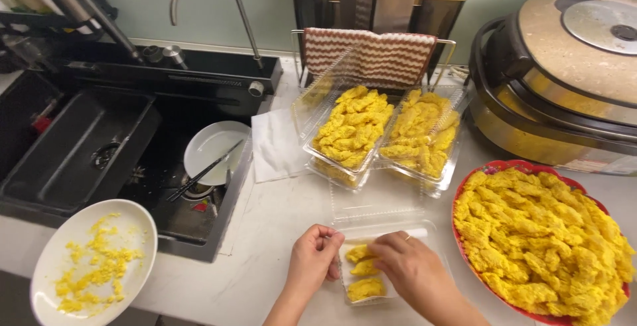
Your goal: Packing pieces of yellow food from a large plate into individual plastic containers.
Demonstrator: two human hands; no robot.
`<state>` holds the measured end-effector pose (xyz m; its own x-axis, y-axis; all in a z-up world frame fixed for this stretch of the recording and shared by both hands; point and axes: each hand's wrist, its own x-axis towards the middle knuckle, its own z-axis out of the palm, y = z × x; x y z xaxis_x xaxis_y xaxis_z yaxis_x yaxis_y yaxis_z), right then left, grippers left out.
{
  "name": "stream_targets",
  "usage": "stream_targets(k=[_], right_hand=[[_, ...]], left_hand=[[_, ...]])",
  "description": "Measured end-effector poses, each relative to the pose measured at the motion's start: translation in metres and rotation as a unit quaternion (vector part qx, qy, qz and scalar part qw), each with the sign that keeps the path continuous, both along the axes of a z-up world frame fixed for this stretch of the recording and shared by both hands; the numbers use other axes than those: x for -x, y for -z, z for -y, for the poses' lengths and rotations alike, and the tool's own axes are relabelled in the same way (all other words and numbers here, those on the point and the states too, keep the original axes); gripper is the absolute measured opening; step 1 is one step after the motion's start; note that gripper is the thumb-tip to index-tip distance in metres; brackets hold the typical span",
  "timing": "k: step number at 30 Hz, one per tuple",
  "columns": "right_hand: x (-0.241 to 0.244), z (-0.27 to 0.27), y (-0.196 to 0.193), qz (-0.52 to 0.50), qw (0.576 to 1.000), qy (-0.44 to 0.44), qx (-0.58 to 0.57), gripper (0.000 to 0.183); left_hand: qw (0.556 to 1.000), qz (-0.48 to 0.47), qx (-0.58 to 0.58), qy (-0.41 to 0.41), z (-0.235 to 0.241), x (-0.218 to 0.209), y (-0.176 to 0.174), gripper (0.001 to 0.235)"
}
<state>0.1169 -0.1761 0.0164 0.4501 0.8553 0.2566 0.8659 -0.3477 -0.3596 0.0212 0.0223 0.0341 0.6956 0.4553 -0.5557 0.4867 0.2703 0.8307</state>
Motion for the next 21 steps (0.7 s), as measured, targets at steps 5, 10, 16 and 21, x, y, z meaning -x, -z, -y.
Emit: stream_targets(k=[5, 10, 16, 21], right_hand=[[0.0, 0.023, -0.022, 0.009, 0.999, -0.03, -0.023, 0.042], [-0.05, 0.122, -0.044, -0.08, 0.958, 0.276, 0.007, 0.028], [-0.051, 0.186, -0.095, 0.02, 0.804, 0.504, 0.314, 0.053], [-0.049, 0.194, -0.107, -0.014, 0.789, 0.561, 0.251, 0.068]], left_hand=[[0.999, 0.038, 0.008, -0.026, 0.0, -0.004, 0.052, 0.016], [0.999, 0.009, 0.007, -0.033, 0.001, -0.004, 0.005, 0.016], [0.999, 0.0, 0.031, -0.043, 0.0, -0.007, -0.005, 0.021], [0.998, 0.002, 0.033, -0.046, 0.0, -0.006, -0.007, 0.02]])
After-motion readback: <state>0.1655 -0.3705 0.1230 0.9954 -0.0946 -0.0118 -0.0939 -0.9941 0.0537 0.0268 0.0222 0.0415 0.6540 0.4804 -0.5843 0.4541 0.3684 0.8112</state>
